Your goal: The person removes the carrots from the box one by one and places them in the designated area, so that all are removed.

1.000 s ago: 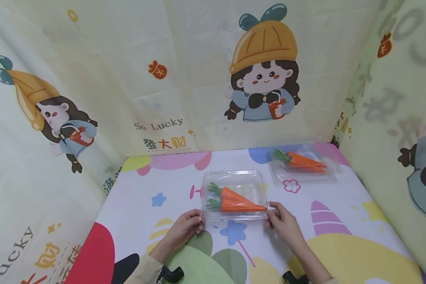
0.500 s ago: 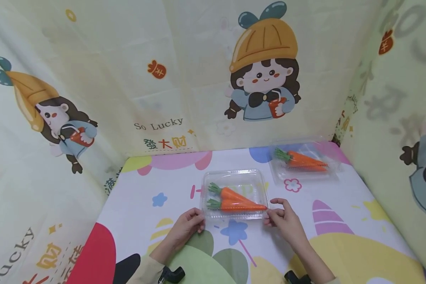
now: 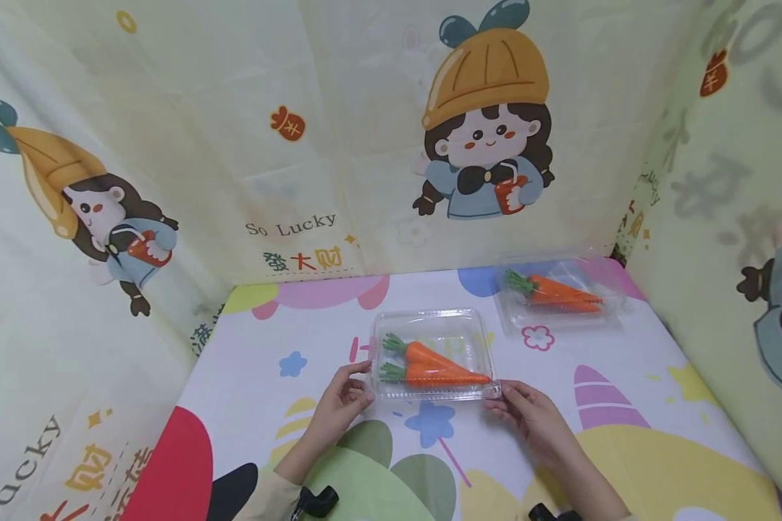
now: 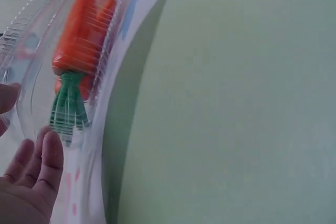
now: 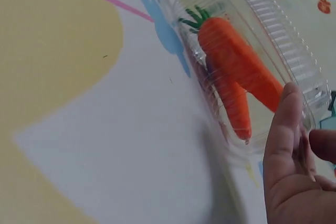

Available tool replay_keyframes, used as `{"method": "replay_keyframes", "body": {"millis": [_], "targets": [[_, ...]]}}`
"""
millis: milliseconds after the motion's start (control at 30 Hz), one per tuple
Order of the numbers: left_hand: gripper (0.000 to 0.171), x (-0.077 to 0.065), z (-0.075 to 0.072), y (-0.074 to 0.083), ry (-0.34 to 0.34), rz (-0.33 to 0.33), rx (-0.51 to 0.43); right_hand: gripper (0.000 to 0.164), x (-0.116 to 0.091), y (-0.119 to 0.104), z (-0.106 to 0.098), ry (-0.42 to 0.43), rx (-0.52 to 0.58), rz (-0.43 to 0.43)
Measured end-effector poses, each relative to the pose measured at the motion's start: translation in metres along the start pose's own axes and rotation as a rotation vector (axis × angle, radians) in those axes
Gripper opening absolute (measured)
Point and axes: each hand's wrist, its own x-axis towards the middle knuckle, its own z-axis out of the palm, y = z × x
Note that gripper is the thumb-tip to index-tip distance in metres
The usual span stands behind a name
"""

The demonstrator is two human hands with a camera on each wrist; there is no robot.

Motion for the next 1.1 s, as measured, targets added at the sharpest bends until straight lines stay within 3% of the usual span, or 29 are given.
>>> {"method": "replay_keyframes", "body": {"millis": [233,400,500,633,933,1100], "targets": [[0.042,0.003,-0.005,0.002,-0.01,0.112,0.193,0.034,-0.003,0.006,-0.011,-0.247,0.333,-0.01],[0.032,0.008,-0.007,0.007,0.017,0.307,0.396,0.04,-0.003,0.007,-0.011,-0.312,0.396,-0.017],[0.027,0.012,-0.009,0.008,0.041,0.418,0.507,0.039,-0.003,0.006,-0.011,-0.299,0.376,-0.003],[0.026,0.014,-0.01,0.007,0.044,0.503,0.572,0.033,-0.002,0.005,-0.01,-0.262,0.289,-0.006],[0.023,0.014,-0.015,0.007,-0.003,0.518,0.581,0.018,0.003,0.005,-0.006,-0.17,0.11,-0.015],[0.021,0.02,-0.019,0.009,0.002,0.546,0.566,0.013,0.005,0.002,-0.002,-0.066,-0.008,0.018]]}}
